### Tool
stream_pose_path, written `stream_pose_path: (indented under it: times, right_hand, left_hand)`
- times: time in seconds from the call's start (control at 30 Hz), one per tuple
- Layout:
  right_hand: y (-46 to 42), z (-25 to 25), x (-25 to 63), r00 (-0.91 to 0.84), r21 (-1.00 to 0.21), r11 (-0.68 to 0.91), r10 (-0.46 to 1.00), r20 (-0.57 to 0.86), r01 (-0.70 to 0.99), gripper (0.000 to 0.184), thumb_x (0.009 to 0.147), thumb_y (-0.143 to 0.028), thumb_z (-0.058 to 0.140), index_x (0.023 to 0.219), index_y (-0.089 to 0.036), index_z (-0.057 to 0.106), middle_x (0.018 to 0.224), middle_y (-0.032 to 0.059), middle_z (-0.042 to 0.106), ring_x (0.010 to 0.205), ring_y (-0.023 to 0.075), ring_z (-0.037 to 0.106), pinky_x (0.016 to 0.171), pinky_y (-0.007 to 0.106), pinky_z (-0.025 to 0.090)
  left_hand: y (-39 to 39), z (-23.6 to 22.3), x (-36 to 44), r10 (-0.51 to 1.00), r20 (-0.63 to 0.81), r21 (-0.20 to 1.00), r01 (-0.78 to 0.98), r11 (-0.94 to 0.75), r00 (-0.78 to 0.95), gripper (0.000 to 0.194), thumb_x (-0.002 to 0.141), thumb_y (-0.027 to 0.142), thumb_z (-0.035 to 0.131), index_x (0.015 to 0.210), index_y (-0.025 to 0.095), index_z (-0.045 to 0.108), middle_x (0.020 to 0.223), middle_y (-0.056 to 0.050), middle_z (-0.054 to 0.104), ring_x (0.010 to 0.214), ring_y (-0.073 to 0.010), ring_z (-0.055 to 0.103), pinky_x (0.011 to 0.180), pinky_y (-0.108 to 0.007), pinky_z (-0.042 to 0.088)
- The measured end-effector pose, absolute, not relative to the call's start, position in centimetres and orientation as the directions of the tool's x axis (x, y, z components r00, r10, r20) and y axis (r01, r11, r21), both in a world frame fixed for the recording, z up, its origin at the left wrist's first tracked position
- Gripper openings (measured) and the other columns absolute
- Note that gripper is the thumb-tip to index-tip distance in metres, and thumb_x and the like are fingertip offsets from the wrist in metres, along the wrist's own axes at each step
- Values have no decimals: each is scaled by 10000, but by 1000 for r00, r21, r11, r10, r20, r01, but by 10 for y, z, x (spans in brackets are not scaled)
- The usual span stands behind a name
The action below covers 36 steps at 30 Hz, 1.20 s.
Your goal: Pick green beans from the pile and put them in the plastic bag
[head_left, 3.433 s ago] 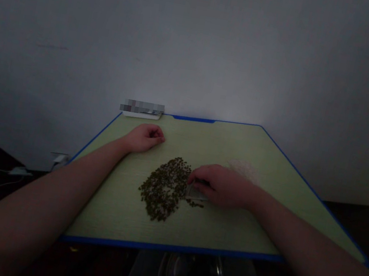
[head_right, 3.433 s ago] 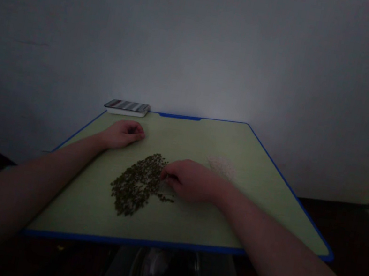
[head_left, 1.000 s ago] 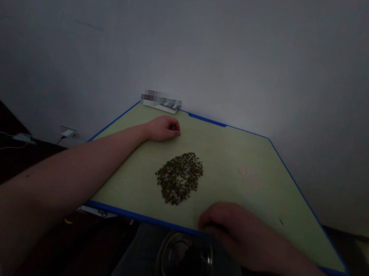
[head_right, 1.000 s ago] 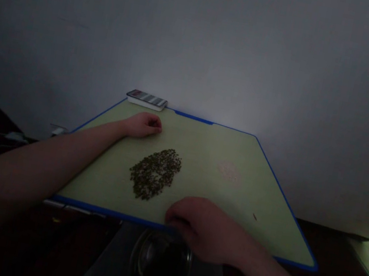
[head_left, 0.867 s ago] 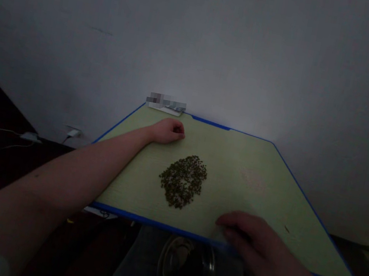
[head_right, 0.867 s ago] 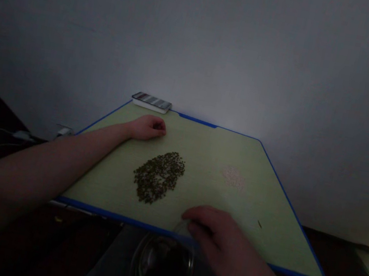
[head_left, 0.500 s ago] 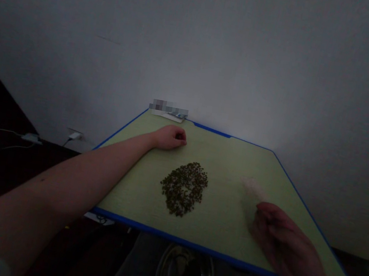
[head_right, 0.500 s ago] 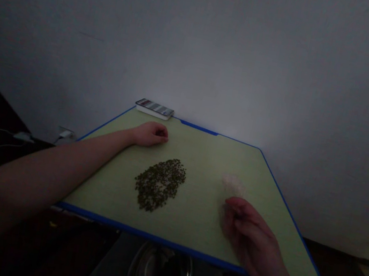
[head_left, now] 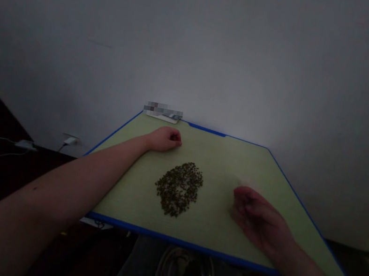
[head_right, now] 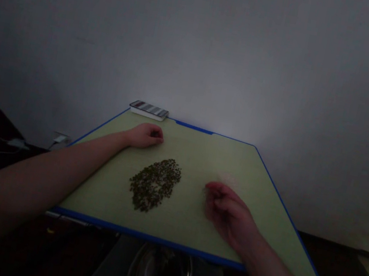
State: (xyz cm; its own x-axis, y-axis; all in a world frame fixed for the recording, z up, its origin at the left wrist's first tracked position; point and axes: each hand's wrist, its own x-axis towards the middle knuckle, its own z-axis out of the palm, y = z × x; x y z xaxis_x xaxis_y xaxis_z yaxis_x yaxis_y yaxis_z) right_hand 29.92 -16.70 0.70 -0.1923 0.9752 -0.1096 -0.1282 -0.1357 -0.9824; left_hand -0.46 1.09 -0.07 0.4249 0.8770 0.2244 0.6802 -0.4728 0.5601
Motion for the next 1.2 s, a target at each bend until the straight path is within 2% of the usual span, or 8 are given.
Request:
stream_pose_path:
  times: [0.17,0.3,0.43,0.53,0.67,0.8,0.9,1.2]
  right_hand:
    - [-137,7,285,-317,-932,-207,942,-108,-299,325,613,-169,486,915,-222,592,628,-36,424,471,102,315,441,245,258]
    - [-122,5,282,-384,-915,-242,917,-107,-323,342,626,-167,496,952,-206,588,652,-34,433,492,98,325,459,249,264]
    - [-110,0,282,-407,-948,-162,913,-38,-275,370,627,-163,536,990,-208,589,687,-37,488,496,86,356,463,245,273]
    - [-98,-2,279,-399,-980,-107,917,-31,-170,372,612,-166,578,983,-185,599,676,-40,508,478,70,366,438,231,252]
    - [-86,-1,273,-351,-996,-19,935,-50,91,354,636,-220,603,986,-171,596,552,-75,447,404,67,333,386,223,208]
    - [-93,2,272,-339,-899,204,938,66,387,305,658,-246,622,955,-176,624,615,-37,524,512,95,454,478,236,345]
    - [-105,5,275,-332,-789,268,939,86,553,247,658,-208,598,900,-174,635,636,-21,541,573,113,492,541,248,386]
    - [-111,3,272,-352,-671,332,929,111,664,227,670,-141,541,880,-167,621,609,-26,539,549,110,494,521,237,379]
  left_hand:
    - [12,-1,-5,876,220,565,676,-473,430,194,712,339,565,753,155,610,646,-7,577,593,-121,493,560,-249,391]
    - [14,-3,-6,867,233,556,671,-490,440,203,715,351,564,756,158,614,637,-6,575,597,-122,493,562,-250,385]
    - [15,-5,-7,866,230,542,680,-493,445,224,722,375,563,759,161,617,626,-4,572,596,-124,493,557,-250,375]
    - [15,-4,-7,866,222,552,674,-490,448,226,721,375,562,755,156,613,624,-4,570,596,-123,493,558,-248,376]
    - [13,-3,-6,874,212,567,673,-475,438,222,714,366,563,755,152,607,633,1,568,601,-118,491,572,-243,382]
    - [12,-1,-6,884,176,589,673,-447,434,215,716,352,559,764,147,600,617,11,545,576,-106,469,562,-235,376]
    - [14,-3,-6,876,192,586,665,-463,442,234,718,373,563,761,146,604,614,10,545,578,-108,473,561,-236,374]
    - [18,-7,-8,870,210,587,654,-477,446,237,721,378,568,764,149,610,620,5,557,587,-110,484,561,-237,376]
